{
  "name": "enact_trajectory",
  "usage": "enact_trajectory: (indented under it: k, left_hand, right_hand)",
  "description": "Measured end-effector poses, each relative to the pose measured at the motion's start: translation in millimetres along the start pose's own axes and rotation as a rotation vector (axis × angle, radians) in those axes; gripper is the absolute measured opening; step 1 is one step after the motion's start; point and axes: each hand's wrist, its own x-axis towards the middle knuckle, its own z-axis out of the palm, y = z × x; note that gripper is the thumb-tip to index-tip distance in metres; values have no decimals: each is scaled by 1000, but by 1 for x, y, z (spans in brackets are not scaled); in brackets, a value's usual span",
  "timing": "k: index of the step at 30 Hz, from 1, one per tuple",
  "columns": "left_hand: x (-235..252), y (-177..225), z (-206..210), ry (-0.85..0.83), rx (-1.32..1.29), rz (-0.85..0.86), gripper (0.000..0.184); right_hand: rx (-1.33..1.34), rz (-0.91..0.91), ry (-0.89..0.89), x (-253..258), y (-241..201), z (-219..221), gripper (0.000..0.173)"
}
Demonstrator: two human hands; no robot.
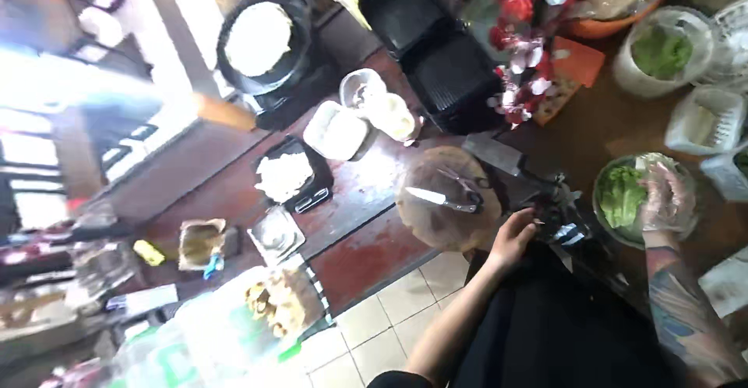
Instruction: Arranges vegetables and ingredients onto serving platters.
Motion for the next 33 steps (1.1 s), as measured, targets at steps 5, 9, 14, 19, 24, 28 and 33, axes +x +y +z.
enact_trajectory:
  k: [5, 9, 14, 19, 24, 28, 33]
  left_hand:
    - [-82, 2, -67, 118, -46, 88, 46]
    - [-151, -13, -118, 273, -77, 146, 46]
    - [-236, -42, -160, 544, -202, 193, 46]
    - [-313, -73, -170, 866, -365, 191, 49]
    - [-377, -108, -159, 1137, -520, 202, 51]
    - [-405, -128, -149, 1267, -625, 162, 49]
    - [-408, -130, -161, 1263, -616, 153, 48]
  right_hand:
    - [199, -163, -483, -31, -149, 131, 36]
    - [189, -68, -1038, -81, -244, 241, 37]
    - [26, 53, -1328, -153, -344, 386, 47]
    - [-42, -6, -1280, -196, -398, 533, 56]
    - [-121, -131, -1202, -215, -425, 603, 55]
    - [-344, -367, -1072, -201, -407, 649, 54]
    - [-296, -78, -1102, -205, -419, 653, 54]
